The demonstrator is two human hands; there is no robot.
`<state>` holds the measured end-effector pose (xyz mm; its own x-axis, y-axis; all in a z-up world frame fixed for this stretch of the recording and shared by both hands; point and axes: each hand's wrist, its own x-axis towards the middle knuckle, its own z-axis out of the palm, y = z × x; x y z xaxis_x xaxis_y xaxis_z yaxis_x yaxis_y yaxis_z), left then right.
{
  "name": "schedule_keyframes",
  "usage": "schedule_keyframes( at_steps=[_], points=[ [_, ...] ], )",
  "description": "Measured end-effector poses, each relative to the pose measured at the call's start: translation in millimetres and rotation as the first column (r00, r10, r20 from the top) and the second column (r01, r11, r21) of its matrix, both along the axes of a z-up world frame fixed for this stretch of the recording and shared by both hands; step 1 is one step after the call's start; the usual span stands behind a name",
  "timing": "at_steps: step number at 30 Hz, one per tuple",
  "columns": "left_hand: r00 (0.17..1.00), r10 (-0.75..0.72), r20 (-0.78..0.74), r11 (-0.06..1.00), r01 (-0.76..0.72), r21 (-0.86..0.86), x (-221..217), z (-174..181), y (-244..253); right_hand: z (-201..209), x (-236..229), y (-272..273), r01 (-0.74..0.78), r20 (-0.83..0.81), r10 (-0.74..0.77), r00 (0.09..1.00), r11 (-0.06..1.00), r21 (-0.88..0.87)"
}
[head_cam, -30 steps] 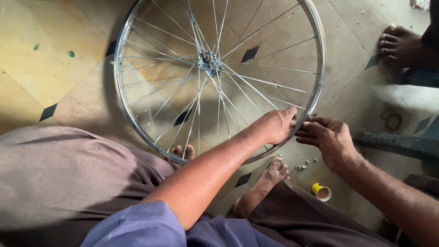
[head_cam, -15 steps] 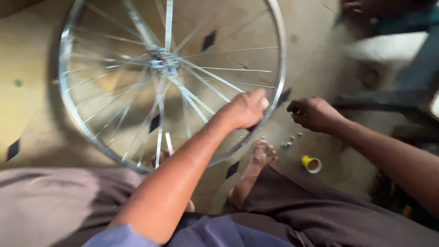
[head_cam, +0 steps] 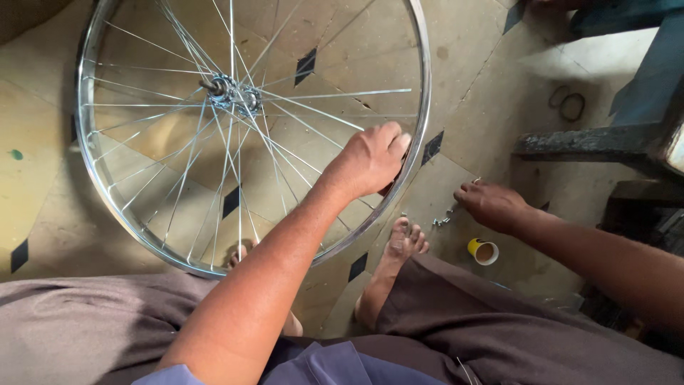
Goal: The person assembles a bicycle wheel by inserting spokes into the hub and rim, then securing them with nipples. The person works on the floor in a workshop environment, handling the wheel and spokes by hand.
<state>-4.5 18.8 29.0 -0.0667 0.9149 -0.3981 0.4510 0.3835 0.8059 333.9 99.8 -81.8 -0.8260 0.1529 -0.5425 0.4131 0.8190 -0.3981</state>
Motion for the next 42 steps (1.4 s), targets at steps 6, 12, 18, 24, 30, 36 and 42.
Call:
schedule_keyframes(
  at_steps=[6, 12, 18, 24, 30, 36, 42],
  points=[
    [0.988, 0.062, 0.142, 0.991, -0.077, 0.108, 2.6, -13.2, -6.1, 5.1, -12.7, 18.2, 0.079, 0.144, -0.084, 0.986, 0.996, 0.042],
    [0.998, 0.021, -0.053, 0.999, -0.023, -0.031, 17.6, -57.8, -46.2, 39.3, -60.3, 33.0, 0.434, -0.039, -0.44, 0.897, 0.894, -0.106],
    [0.992, 0.029, -0.126, 0.997, -0.038, -0.071, 23.7, -70.2, -73.3, 70.9, -119.5, 27.7, 0.64, 0.033, -0.664, 0.747, 0.704, -0.309],
    [0.996, -0.048, -0.081, 0.953, 0.022, -0.301, 9.8, -49.2, -89.2, 74.6, -153.4, 2.8, 0.829, 0.325, -0.782, 0.532, 0.403, -0.388],
    [0.934, 0.295, 0.202, 0.855, -0.163, -0.492, -45.7, -44.1, -71.9, 59.9, -158.1, -10.2, 0.715, 0.299, -0.667, 0.682, 0.526, -0.46],
    [0.91, 0.415, -0.006, 0.904, -0.414, -0.104, -10.6, -83.8, -65.5, 51.0, -155.0, -12.6, 0.754, 0.341, -0.707, 0.62, 0.415, -0.51],
    [0.964, 0.264, 0.027, 0.956, -0.258, -0.143, 40.6, -119.0, -56.9, 63.7, -153.2, -19.4, 0.762, 0.314, -0.742, 0.593, 0.39, -0.517]
  ],
)
